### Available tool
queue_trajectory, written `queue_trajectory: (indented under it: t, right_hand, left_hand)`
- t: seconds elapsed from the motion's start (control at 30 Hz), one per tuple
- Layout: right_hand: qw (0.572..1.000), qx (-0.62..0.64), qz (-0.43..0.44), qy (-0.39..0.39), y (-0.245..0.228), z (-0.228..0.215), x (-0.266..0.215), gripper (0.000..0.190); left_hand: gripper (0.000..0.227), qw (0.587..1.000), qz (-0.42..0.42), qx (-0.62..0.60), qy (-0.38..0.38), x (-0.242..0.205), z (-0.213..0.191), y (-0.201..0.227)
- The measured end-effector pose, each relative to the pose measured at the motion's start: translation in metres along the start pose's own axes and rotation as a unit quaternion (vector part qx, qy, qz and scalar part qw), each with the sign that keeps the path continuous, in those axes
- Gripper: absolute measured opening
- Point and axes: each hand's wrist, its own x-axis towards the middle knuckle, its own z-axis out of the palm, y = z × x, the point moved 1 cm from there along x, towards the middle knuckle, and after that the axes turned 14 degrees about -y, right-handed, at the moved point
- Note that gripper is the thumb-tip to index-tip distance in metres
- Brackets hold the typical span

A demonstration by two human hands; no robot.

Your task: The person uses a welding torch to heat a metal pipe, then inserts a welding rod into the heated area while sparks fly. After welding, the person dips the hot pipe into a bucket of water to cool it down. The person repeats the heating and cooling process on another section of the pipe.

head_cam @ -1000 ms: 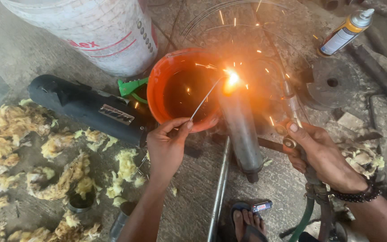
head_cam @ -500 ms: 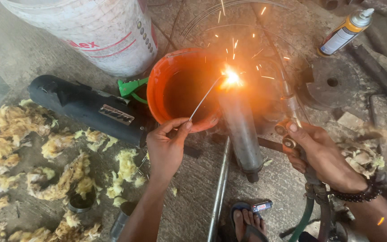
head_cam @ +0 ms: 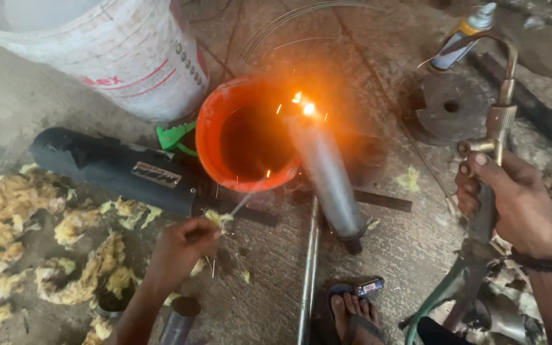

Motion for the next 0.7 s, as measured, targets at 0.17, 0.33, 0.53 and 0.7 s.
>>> queue_trajectory:
  t: [0.17, 0.33, 0.53, 0.7]
  right_hand:
    - [0.986, -0.018, 0.104, 0.125, 0.014, -0.027, 0.015, 0.026]
    - [0.964, -0.098, 0.112, 0.219, 0.054, -0.048, 0.05, 0.025]
    - [0.929, -0.258, 0.123, 0.234, 0.134, -0.106, 0.093, 0.036]
    - [0.883, -0.382, 0.187, 0.197, 0.165, -0.121, 0.112, 0.048]
  left_hand:
    - [0.026, 0.99, -0.016, 0.129, -0.053, 0.033, 0.001, -0.105]
    - [0.023, 0.947, -0.122, 0.29, -0.072, 0.053, 0.013, -0.162]
    - [0.023, 0.945, -0.155, 0.289, 0.006, 0.053, 0.022, -0.189]
    - [0.031, 0.951, -0.152, 0.267, 0.013, 0.044, 0.012, -0.162]
